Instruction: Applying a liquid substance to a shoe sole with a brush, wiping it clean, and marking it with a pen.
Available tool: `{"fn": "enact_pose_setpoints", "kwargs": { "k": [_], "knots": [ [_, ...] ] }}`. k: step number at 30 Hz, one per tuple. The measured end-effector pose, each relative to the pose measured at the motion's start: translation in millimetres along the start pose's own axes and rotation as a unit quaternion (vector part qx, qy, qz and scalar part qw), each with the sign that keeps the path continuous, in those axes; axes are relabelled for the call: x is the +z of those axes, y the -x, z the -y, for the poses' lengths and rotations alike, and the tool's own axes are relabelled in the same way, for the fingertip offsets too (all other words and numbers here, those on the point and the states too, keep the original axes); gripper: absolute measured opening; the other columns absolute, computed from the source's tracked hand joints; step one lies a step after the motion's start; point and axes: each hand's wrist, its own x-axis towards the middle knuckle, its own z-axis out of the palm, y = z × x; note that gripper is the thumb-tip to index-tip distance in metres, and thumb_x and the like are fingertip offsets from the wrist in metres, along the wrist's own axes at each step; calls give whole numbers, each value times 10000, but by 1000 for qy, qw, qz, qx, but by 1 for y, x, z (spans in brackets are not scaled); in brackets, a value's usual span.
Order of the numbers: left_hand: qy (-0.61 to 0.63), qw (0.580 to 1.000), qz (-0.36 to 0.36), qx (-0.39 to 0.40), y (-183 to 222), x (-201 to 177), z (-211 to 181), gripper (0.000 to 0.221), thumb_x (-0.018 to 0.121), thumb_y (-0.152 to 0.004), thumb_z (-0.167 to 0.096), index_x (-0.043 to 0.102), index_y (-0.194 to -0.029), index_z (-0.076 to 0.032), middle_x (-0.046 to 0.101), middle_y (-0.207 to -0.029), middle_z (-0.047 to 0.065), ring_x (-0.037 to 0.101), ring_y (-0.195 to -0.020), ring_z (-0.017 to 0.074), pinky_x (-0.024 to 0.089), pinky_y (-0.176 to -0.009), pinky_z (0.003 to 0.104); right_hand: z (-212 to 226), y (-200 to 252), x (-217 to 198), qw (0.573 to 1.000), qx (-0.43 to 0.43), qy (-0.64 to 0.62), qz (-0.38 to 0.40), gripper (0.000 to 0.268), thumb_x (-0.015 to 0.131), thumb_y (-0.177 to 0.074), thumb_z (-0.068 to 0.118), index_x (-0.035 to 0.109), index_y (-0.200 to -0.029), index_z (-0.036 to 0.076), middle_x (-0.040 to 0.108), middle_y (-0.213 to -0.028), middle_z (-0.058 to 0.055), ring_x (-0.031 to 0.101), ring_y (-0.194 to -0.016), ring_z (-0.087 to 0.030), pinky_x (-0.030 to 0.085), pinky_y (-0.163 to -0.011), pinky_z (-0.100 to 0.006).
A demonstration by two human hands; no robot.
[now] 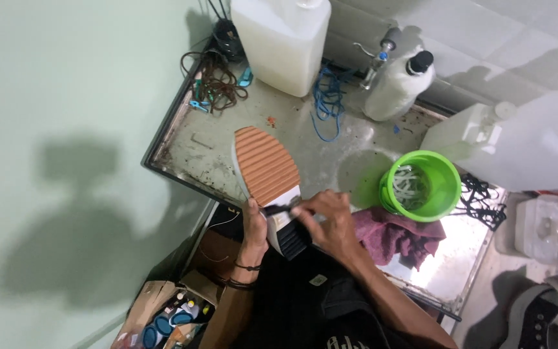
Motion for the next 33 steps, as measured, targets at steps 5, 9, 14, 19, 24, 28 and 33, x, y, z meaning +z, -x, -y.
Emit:
{"fn": "enact_pose_setpoints", "kwargs": {
  "k": [5,9,14,19,24,28,33],
  "knots": [
    [-35,999,13,-2,7,14,-39,760,286,-1043,-592,453,-1509,-15,485,-1484,199,530,-1280,286,414,-1123,486,-33,12,-9,997,33,60,-46,105,800,-899,264,766,-874,168,695,-732,-7,663,-696,-228,406,-750,-373],
    [-59,997,52,1,-11,-4,-17,676,262,-1074,-505,517,-1459,-10,547,-1408,176,547,-1242,232,421,-1108,440,-3,6,16,999,1,16,-30,105,799,-889,266,768,-861,170,691,-729,-28,654,-698,-261,418,-746,-375],
    [-76,995,60,10,-20,-4,-45,759,231,-1048,-587,491,-1498,-33,497,-1494,210,524,-1318,303,396,-1129,496,-22,-1,1,992,65,88,-60,124,796,-907,275,758,-889,158,668,-705,-15,634,-685,-243,392,-766,-371],
    [-53,995,89,-3,-29,-22,-45,728,206,-1072,-537,520,-1456,-4,535,-1434,225,556,-1257,329,416,-1103,494,7,-6,32,995,50,58,-57,127,792,-904,294,780,-872,171,684,-714,-31,646,-672,-248,393,-744,-364],
    [-46,994,102,-4,-46,-39,-25,788,235,-1049,-617,538,-1459,-16,557,-1419,226,559,-1240,299,439,-1073,504,11,-9,43,989,37,117,-81,79,799,-896,253,768,-912,182,669,-718,19,658,-698,-202,381,-760,-338],
    [-27,994,108,-19,-51,-48,-36,742,219,-1061,-560,507,-1481,-21,541,-1433,195,553,-1232,287,419,-1103,486,6,-13,67,996,10,45,-78,83,779,-908,236,770,-885,157,668,-693,-27,641,-645,-244,427,-720,-354],
    [-88,990,108,-1,-59,-61,-39,733,206,-1058,-567,498,-1499,-60,499,-1495,217,533,-1312,296,407,-1128,474,0,-14,72,990,9,107,-89,115,785,-913,282,761,-882,175,660,-698,23,646,-659,-195,406,-742,-340]
  ]
}}
